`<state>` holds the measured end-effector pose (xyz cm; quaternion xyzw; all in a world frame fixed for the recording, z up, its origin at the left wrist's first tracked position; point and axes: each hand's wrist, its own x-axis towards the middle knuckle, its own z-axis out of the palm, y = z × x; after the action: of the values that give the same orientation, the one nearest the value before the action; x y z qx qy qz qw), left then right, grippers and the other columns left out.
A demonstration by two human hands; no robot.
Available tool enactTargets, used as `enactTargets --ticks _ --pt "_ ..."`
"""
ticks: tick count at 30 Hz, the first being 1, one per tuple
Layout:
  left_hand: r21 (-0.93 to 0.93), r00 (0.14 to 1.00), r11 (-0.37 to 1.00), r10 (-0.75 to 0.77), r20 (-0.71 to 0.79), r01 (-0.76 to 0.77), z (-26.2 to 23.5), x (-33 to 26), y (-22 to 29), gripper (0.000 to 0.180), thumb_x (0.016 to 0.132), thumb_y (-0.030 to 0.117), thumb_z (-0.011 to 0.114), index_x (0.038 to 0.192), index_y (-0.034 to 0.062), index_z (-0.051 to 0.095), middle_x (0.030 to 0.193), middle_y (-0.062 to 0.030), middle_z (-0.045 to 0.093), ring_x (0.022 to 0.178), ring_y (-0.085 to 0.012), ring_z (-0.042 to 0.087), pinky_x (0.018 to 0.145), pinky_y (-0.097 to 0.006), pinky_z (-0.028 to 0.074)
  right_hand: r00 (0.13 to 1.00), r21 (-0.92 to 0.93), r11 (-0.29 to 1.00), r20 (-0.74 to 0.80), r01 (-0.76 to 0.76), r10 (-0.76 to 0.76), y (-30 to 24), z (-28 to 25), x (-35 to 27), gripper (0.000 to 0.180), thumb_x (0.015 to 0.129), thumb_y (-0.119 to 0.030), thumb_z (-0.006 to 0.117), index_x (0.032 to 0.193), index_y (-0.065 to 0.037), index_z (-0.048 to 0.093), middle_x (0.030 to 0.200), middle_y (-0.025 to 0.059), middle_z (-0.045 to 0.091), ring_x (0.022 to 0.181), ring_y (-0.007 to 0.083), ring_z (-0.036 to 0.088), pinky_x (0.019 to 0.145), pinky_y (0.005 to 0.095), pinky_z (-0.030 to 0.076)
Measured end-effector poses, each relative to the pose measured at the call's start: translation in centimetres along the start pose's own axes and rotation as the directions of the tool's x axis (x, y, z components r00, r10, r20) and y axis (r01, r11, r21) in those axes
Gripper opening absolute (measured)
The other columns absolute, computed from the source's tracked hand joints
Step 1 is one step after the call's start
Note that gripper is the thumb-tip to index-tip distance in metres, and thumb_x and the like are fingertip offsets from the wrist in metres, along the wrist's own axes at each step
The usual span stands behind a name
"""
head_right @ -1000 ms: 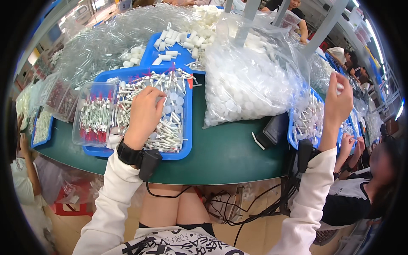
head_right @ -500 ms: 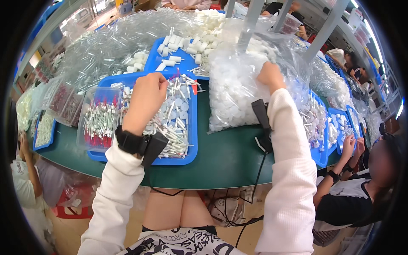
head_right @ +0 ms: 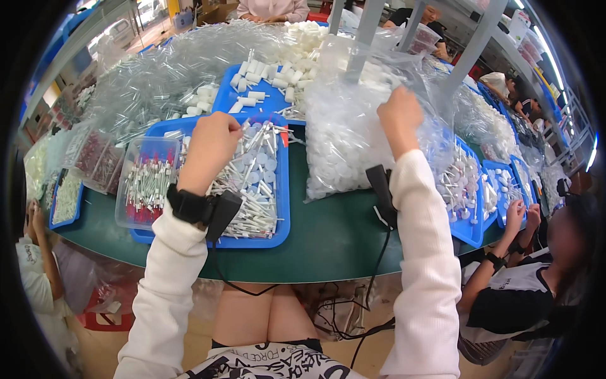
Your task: The person sits at a table in a factory setting and assembles small white plastic components. They pick up a white plastic cap and a thin white stick, insert the stick into the cap, and place the assembled unit into a blue tray. This repetitive assembly process continues throughout the video.
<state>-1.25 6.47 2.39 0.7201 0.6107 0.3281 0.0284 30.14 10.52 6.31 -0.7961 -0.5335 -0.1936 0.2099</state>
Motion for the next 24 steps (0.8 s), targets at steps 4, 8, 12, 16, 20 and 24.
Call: enactTargets --ticks 4,8,12,16,20,24 --pt "-0.394 0.998 0.917 0.060 -0.013 -0.060 -2.4 -2.8 2.7 0.017 0.082 0.008 0.055 0.092 -0.0025 0.063 0.073 -0.0149 0.068 0.065 -0.0202 0.065 0.058 -0.030 0.047 0.957 0.527 0.813 -0.267 0.246 -0.117 -2.3 -5.2 -4.6 0.026 0.074 -0.018 0.067 0.093 -0.004 0.056 0.085 0.0124 0.067 0.078 0.0247 0.067 0.066 0.0356 0.053" --pt "-0.797 0.962 0.587 0.113 0.250 0.138 -1.4 -5.2 2.1 0.012 0.084 0.004 0.047 0.091 -0.0003 0.055 0.065 -0.0016 0.054 0.059 -0.0087 0.050 0.054 -0.023 0.038 0.935 0.986 0.155 -0.008 0.067 -0.354 -6.3 -5.0 -10.2 0.025 0.076 -0.009 0.070 0.097 -0.004 0.058 0.079 0.0063 0.066 0.068 0.0092 0.063 0.060 0.0220 0.049" --pt "-0.901 0.884 0.178 0.192 0.426 0.396 -0.7 -5.5 1.8 0.005 0.085 0.006 0.045 0.086 0.0026 0.048 0.063 0.0047 0.037 0.056 -0.0041 0.033 0.050 -0.021 0.026 0.801 0.963 -0.059 0.185 -0.264 -0.570 -7.8 -2.6 -12.5 0.026 0.081 -0.007 0.068 0.104 0.002 0.058 0.087 0.0079 0.066 0.082 0.0112 0.063 0.072 0.0228 0.049" --pt "-0.875 0.923 0.410 0.161 0.349 0.259 -0.3 -5.7 2.2 0.016 0.096 0.017 0.047 0.097 0.0042 0.057 0.067 0.0055 0.043 0.060 -0.0015 0.033 0.053 -0.020 0.026 0.780 0.899 -0.223 0.179 -0.377 -0.599 -7.6 -1.3 -13.4 0.022 0.088 -0.009 0.060 0.105 0.004 0.057 0.095 0.0098 0.065 0.087 0.0150 0.063 0.079 0.0269 0.050" --pt "-0.882 0.950 0.471 0.265 0.163 0.020 0.4 -5.9 1.6 0.021 0.097 0.018 0.046 0.103 0.0025 0.059 0.082 0.0021 0.059 0.062 -0.0048 0.040 0.058 -0.020 0.034 0.771 0.892 -0.248 0.156 -0.379 -0.617 -7.5 -1.1 -14.3 0.023 0.094 -0.011 0.052 0.111 0.004 0.056 0.100 0.0111 0.065 0.091 0.0171 0.063 0.084 0.0290 0.048" --pt "-0.820 0.962 0.570 0.253 0.103 -0.062 0.9 -6.0 1.1 0.020 0.096 0.012 0.044 0.102 0.0008 0.059 0.081 0.0003 0.059 0.070 -0.0067 0.048 0.064 -0.021 0.038 0.725 0.934 -0.119 0.178 -0.338 -0.666 -7.1 -1.0 -14.3 0.027 0.096 -0.013 0.049 0.119 0.000 0.052 0.105 0.0117 0.064 0.096 0.0171 0.062 0.084 0.0291 0.047"
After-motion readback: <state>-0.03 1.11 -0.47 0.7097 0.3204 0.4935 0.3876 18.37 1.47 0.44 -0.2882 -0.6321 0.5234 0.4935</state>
